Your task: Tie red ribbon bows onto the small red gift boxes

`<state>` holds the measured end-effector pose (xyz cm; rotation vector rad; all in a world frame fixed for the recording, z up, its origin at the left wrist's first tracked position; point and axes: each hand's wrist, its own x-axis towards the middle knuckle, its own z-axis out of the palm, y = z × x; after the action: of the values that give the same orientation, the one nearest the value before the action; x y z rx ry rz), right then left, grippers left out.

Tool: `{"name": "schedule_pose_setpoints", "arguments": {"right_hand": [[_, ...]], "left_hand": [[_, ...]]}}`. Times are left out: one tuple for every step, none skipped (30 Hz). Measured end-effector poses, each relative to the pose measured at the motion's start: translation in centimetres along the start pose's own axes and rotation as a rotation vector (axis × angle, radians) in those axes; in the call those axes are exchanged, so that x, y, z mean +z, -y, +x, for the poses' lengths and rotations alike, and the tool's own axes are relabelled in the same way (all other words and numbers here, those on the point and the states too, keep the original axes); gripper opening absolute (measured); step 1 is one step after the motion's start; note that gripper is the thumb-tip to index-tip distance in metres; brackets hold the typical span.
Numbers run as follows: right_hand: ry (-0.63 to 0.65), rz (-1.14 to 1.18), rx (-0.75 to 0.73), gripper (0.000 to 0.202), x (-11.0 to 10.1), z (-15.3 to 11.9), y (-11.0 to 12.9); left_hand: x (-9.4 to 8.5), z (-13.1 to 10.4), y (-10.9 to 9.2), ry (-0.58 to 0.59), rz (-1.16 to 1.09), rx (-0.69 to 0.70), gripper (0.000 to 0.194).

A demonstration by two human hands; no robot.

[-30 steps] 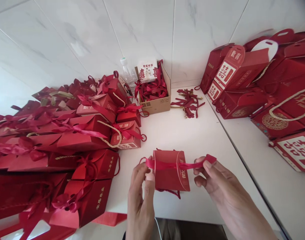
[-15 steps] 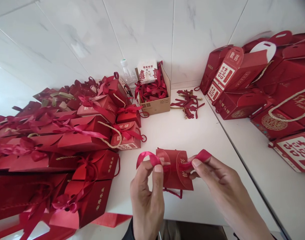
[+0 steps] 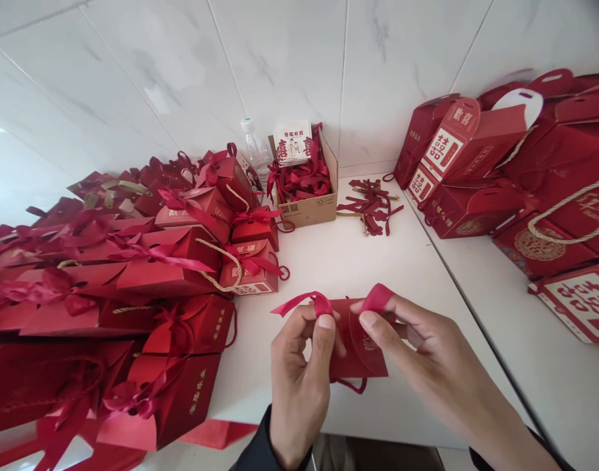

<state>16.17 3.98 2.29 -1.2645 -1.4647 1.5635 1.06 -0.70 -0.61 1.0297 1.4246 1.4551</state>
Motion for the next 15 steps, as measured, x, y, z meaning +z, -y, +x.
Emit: {"name": "schedule_pose_setpoints", "arguments": {"right_hand": [[0.022, -0.030, -0.014, 0.033, -0.1, 0.2, 0.2], [0.045, -0.060, -0.026, 0.033, -0.1, 0.4, 0.3], [0.064, -0.087, -0.036, 0.032, -0.3, 0.5, 0.4], [0.074, -0.111, -0.045, 0.032, -0.4, 0.7, 0.5], [0.073, -0.135, -0.054, 0.031, -0.5, 0.8, 0.5], [0.060, -0.165, -0.066, 0.031, -0.6, 0.9, 0.6], [0.039, -0.201, -0.095, 0.031, -0.7, 1.0, 0.6], [0.015, -0.242, -0.144, 0.030, -0.7, 1.1, 0.8], [-0.004, -0.289, -0.212, 0.029, -0.7, 1.2, 0.9], [-0.015, -0.344, -0.295, 0.028, -0.7, 1.3, 1.2], [-0.008, -0.403, -0.384, 0.027, -0.6, 1.5, 1.4], [0.033, -0.458, -0.468, 0.027, -0.5, 1.8, 1.7], [0.104, -0.506, -0.529, 0.027, -0.5, 2.1, 1.9], [0.185, -0.547, -0.564, 0.026, -0.5, 2.5, 2.1], [0.249, -0.583, -0.582, 0.026, -0.6, 2.9, 2.3]], "left_hand": [[-0.1, 0.1, 0.0, 0.005, -0.025, 0.006, 0.034], [-0.1, 0.2, -0.1, 0.008, -0.052, 0.016, 0.033], [-0.2, 0.3, -0.1, 0.009, -0.074, 0.019, 0.032], [-0.2, 0.4, -0.2, 0.007, -0.085, 0.013, 0.031], [-0.2, 0.5, -0.3, 0.005, -0.080, -0.002, 0.031], [-0.1, 0.6, -0.4, 0.011, -0.059, -0.025, 0.031], [0.0, 0.7, -0.6, 0.028, -0.022, -0.047, 0.031], [0.1, 0.7, -0.7, 0.055, 0.025, -0.052, 0.030], [0.2, 0.8, -0.9, 0.094, 0.075, -0.038, 0.028], [0.3, 0.7, -1.1, 0.139, 0.121, -0.008, 0.024], [0.4, 0.7, -1.2, 0.182, 0.159, 0.028, 0.020], [0.4, 0.7, -1.3, 0.214, 0.182, 0.057, 0.016], [0.5, 0.7, -1.4, 0.227, 0.185, 0.067, 0.017], [0.5, 0.7, -1.4, 0.223, 0.170, 0.054, 0.021], [0.4, 0.8, -1.3, 0.206, 0.143, 0.022, 0.029]]}}
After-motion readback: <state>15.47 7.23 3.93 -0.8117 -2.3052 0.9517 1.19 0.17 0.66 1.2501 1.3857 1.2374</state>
